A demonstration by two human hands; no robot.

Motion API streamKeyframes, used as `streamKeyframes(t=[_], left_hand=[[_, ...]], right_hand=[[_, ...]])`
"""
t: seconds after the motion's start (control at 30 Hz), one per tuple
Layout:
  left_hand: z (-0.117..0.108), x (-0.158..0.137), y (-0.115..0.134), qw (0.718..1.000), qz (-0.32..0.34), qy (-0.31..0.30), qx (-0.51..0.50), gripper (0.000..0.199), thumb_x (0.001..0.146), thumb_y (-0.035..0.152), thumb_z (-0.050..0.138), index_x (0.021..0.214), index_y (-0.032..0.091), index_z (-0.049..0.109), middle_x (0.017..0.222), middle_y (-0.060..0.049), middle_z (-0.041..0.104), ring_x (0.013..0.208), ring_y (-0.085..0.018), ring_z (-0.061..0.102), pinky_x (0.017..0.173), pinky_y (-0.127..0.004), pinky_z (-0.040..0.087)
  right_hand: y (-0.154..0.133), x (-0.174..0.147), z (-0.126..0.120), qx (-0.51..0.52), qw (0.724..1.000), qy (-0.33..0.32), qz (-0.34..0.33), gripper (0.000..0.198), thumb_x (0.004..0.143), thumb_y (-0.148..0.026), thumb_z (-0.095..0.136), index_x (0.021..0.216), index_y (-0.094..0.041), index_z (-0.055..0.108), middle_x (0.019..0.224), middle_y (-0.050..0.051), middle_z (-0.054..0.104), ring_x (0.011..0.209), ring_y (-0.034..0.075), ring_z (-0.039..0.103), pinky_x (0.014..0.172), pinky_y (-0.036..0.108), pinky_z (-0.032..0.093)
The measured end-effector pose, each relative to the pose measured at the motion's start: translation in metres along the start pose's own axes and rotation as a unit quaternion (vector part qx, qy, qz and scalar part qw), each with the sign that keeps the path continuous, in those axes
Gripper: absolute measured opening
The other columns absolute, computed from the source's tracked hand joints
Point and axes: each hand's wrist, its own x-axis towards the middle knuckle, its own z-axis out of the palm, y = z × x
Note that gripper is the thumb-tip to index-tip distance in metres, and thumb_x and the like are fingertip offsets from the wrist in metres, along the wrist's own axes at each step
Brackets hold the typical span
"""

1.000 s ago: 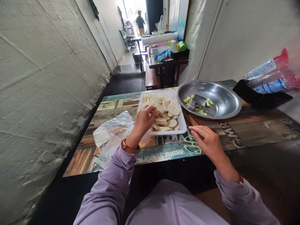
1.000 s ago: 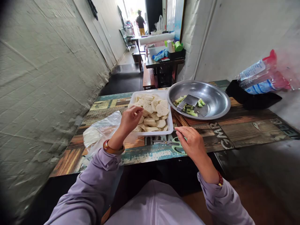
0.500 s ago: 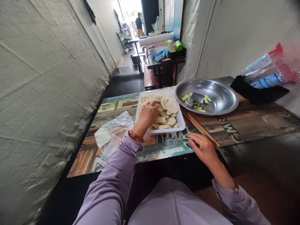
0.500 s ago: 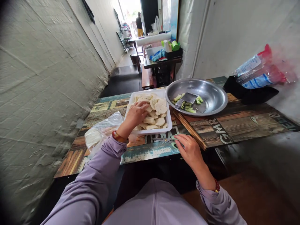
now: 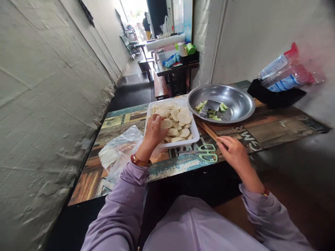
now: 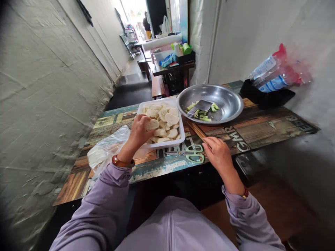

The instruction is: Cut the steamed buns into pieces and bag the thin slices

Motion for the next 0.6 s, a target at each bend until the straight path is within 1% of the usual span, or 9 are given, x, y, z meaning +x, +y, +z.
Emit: streamKeyframes(t=[0.1, 0.13, 0.2, 0.3, 0.43, 0.6], left_hand=[[-0.005, -0.007, 0.013, 0.995, -0.049, 0.056, -0.060, 0.043, 0.069, 0.017, 0.071, 0.110, 0.019, 0.057, 0.106, -0.008, 0.064, 0.100, -0.026, 0.062, 0.092, -0.040, 0.051], [-0.008, -0.011, 0.019, 0.992, -0.059, 0.075, -0.082, 0.046, 0.071, 0.019, 0.071, 0.115, 0.019, 0.056, 0.108, -0.008, 0.064, 0.101, -0.025, 0.062, 0.091, -0.039, 0.051], [-0.014, -0.021, 0.031, 0.987, -0.056, 0.098, -0.114, 0.054, 0.073, 0.022, 0.071, 0.124, 0.018, 0.053, 0.116, -0.009, 0.064, 0.106, -0.024, 0.062, 0.094, -0.039, 0.050], [-0.018, -0.035, 0.044, 0.985, -0.040, 0.096, -0.137, 0.056, 0.076, 0.022, 0.070, 0.129, 0.020, 0.054, 0.117, -0.008, 0.064, 0.110, -0.025, 0.061, 0.098, -0.041, 0.049], [-0.006, -0.043, 0.045, 0.986, -0.021, 0.094, -0.138, 0.052, 0.075, 0.017, 0.069, 0.125, 0.020, 0.056, 0.112, -0.008, 0.064, 0.109, -0.025, 0.061, 0.098, -0.042, 0.049], [0.009, -0.049, 0.042, 0.990, -0.009, 0.072, -0.125, 0.054, 0.076, 0.015, 0.068, 0.128, 0.020, 0.052, 0.114, -0.009, 0.059, 0.110, -0.025, 0.059, 0.099, -0.043, 0.049]], right_hand=[[0.008, 0.006, -0.001, -0.048, 0.999, -0.016, 0.012, 0.029, 0.098, -0.030, 0.052, 0.115, -0.015, 0.071, 0.113, 0.013, 0.073, 0.104, 0.030, 0.067, 0.093, 0.047, 0.053], [0.009, 0.007, -0.001, -0.062, 0.998, -0.022, 0.018, 0.029, 0.097, -0.029, 0.054, 0.115, -0.015, 0.071, 0.113, 0.014, 0.073, 0.104, 0.030, 0.067, 0.093, 0.047, 0.053], [0.011, 0.010, 0.002, -0.082, 0.995, -0.037, 0.033, 0.029, 0.096, -0.029, 0.056, 0.115, -0.014, 0.072, 0.112, 0.014, 0.073, 0.103, 0.030, 0.067, 0.092, 0.045, 0.052], [0.013, 0.013, 0.007, -0.103, 0.991, -0.055, 0.064, 0.028, 0.095, -0.028, 0.058, 0.115, -0.016, 0.073, 0.110, 0.014, 0.073, 0.099, 0.029, 0.068, 0.088, 0.042, 0.053], [0.017, 0.014, 0.008, -0.121, 0.983, -0.084, 0.108, 0.029, 0.095, -0.032, 0.057, 0.115, -0.019, 0.073, 0.109, 0.012, 0.072, 0.094, 0.027, 0.068, 0.081, 0.037, 0.052], [0.021, 0.002, -0.007, -0.104, 0.983, -0.109, 0.105, 0.035, 0.096, -0.039, 0.056, 0.121, -0.017, 0.069, 0.108, 0.012, 0.071, 0.091, 0.025, 0.069, 0.079, 0.034, 0.050]])
